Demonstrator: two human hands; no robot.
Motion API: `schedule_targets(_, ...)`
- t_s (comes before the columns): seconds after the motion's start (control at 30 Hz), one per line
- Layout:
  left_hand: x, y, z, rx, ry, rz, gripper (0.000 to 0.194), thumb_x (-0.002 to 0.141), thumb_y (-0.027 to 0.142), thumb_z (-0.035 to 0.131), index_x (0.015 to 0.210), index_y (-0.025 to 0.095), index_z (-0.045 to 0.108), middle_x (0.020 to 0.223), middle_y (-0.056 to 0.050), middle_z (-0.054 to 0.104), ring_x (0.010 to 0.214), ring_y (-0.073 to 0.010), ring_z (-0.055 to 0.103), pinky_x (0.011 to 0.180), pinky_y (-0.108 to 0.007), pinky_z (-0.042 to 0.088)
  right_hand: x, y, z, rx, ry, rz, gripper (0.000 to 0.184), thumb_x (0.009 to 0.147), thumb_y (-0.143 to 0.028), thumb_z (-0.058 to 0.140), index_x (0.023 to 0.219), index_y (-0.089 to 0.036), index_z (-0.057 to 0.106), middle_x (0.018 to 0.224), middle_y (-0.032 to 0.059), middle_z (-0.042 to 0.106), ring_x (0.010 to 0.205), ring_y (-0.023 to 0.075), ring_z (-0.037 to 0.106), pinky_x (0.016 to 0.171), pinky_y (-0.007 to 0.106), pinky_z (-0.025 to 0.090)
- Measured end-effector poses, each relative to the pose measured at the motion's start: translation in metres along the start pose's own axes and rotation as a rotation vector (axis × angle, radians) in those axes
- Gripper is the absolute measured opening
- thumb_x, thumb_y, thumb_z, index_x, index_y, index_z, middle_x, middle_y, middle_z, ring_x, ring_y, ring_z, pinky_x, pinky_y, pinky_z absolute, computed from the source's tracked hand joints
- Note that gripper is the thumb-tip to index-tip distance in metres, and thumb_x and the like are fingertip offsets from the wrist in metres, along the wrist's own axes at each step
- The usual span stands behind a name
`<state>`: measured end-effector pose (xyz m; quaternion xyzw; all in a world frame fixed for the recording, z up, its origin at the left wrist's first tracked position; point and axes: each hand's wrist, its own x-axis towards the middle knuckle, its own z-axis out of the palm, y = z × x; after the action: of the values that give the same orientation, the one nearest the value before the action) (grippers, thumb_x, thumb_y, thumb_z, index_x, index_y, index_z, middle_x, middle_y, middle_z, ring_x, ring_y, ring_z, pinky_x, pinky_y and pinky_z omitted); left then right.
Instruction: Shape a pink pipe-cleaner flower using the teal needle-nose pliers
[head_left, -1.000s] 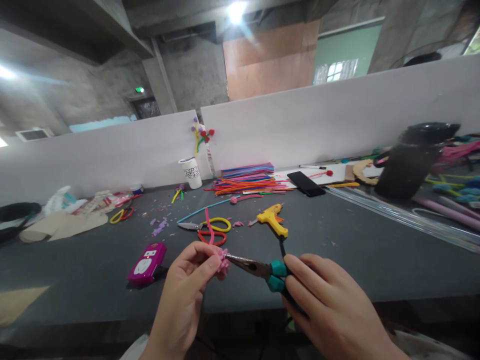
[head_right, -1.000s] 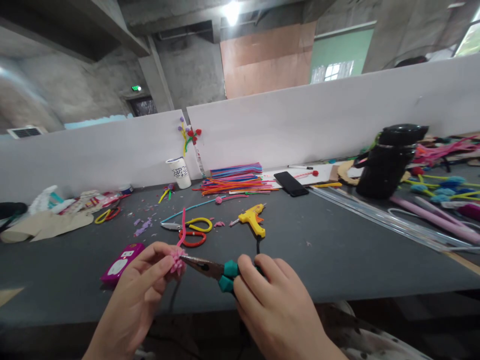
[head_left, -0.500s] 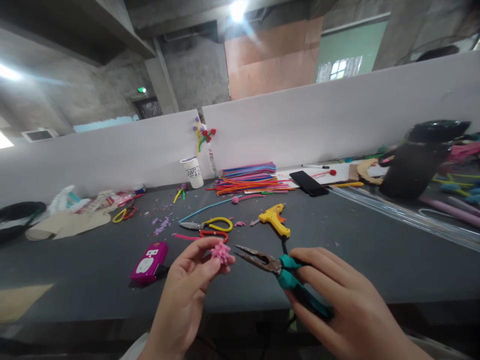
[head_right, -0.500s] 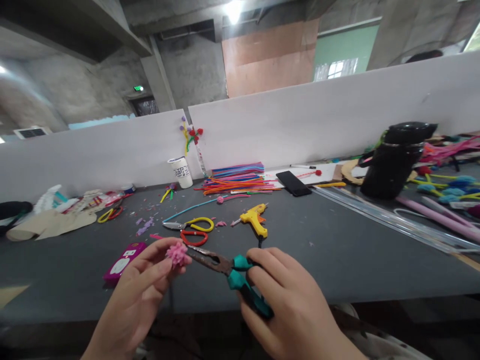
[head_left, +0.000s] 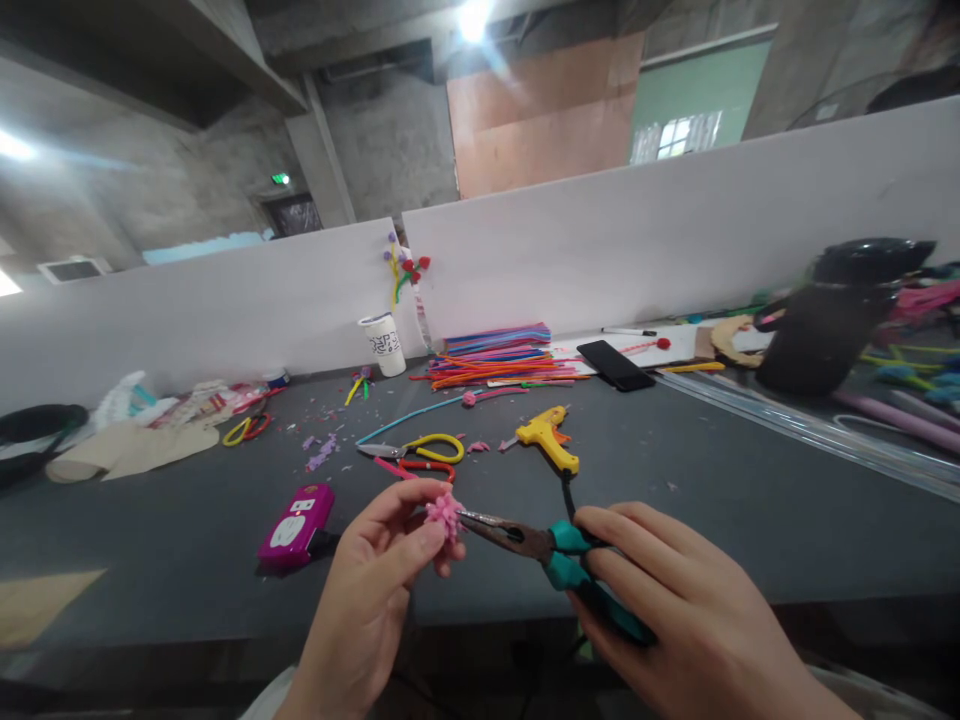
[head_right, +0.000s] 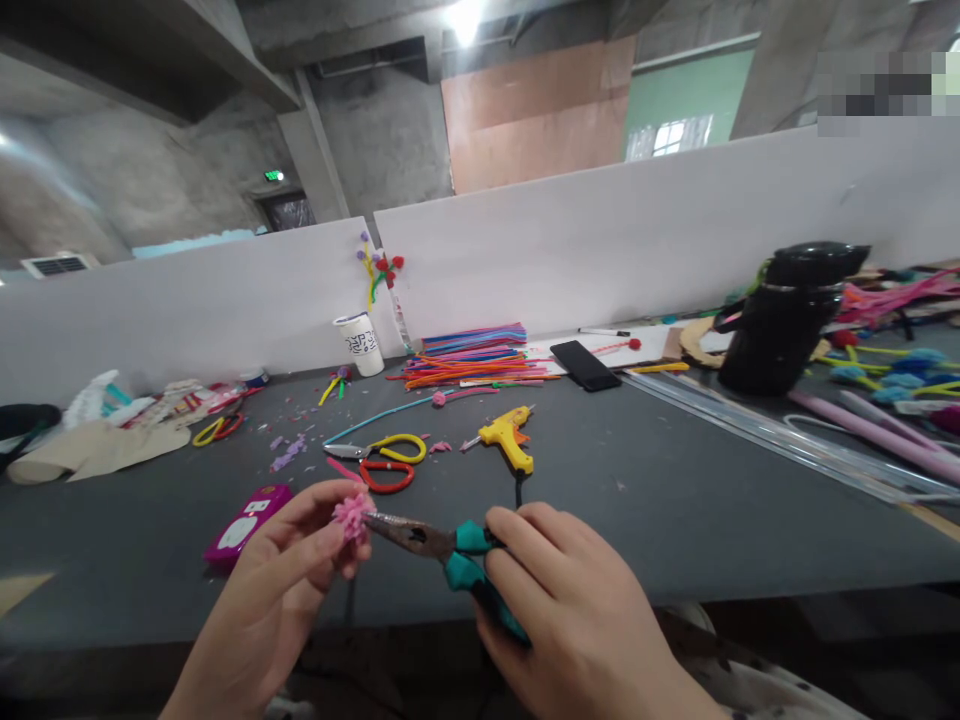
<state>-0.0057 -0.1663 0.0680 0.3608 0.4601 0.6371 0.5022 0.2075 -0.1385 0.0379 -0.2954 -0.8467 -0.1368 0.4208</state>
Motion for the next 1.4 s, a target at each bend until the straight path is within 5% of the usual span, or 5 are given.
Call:
schedule_targets(0.53, 0.0037, -0.0017, -0.0036, 0.049, -0.056, -0.105, 0.018, 0.062, 0.018, 0.078, 0.08, 0.017, 0.078, 0.063, -0.002, 0.067, 0.056, -0.0105, 0.058, 0.051, -0.018, 0.044, -0.0003, 0.0009, 0.0007, 0.017, -0.054, 0.006, 0.014, 0.083, -0.013, 0.051, 0.075, -0.021, 0.06, 0.087, 0.006, 0.069, 0.074, 0.0184, 0.061, 0.063, 0.03, 0.05)
schedule_targets(0.9, 0.0053, -0.0027, -0.0041, 0.061, -0.067, -0.08, 0.019, 0.061, 0.017, 0.078, 0.08, 0.019, 0.079, 0.066, -0.002, 0.068, 0.058, -0.0111, 0.058, 0.054, -0.019, 0.044, 0.0032, -0.0019, -0.0055, 0.468, -0.345, 0.316, 0.021, 0.081, -0.008, 0.053, 0.064, -0.021, 0.053, 0.071, -0.0016, 0.059, 0.059, 0.01, 0.057, 0.054, 0.018, 0.046)
schedule_targets(1.1, 0.0051, -0.0034, -0.0045, 0.027, -0.081, -0.116, 0.019, 0.063, 0.017, 0.076, 0.082, 0.017, 0.078, 0.067, -0.002, 0.068, 0.06, -0.0108, 0.059, 0.055, -0.018, 0.045, 0.0029, -0.0001, -0.0041, 0.308, -0.22, 0.245, 0.012, 0.079, -0.015, 0.054, 0.071, -0.021, 0.061, 0.084, 0.0042, 0.063, 0.073, 0.0172, 0.059, 0.063, 0.028, 0.05)
schedule_targets(1.4, 0.0045, -0.0012, -0.0046, 0.019, -0.07, -0.161, 0.011, 0.07, 0.018, 0.074, 0.08, 0.015, 0.078, 0.064, -0.002, 0.067, 0.057, -0.0093, 0.058, 0.052, -0.016, 0.045, 0.0003, 0.0018, -0.0026, 0.191, -0.156, 0.136, 0.013, 0.083, -0.017, 0.052, 0.075, -0.02, 0.063, 0.086, 0.0057, 0.067, 0.074, 0.0168, 0.06, 0.065, 0.028, 0.05)
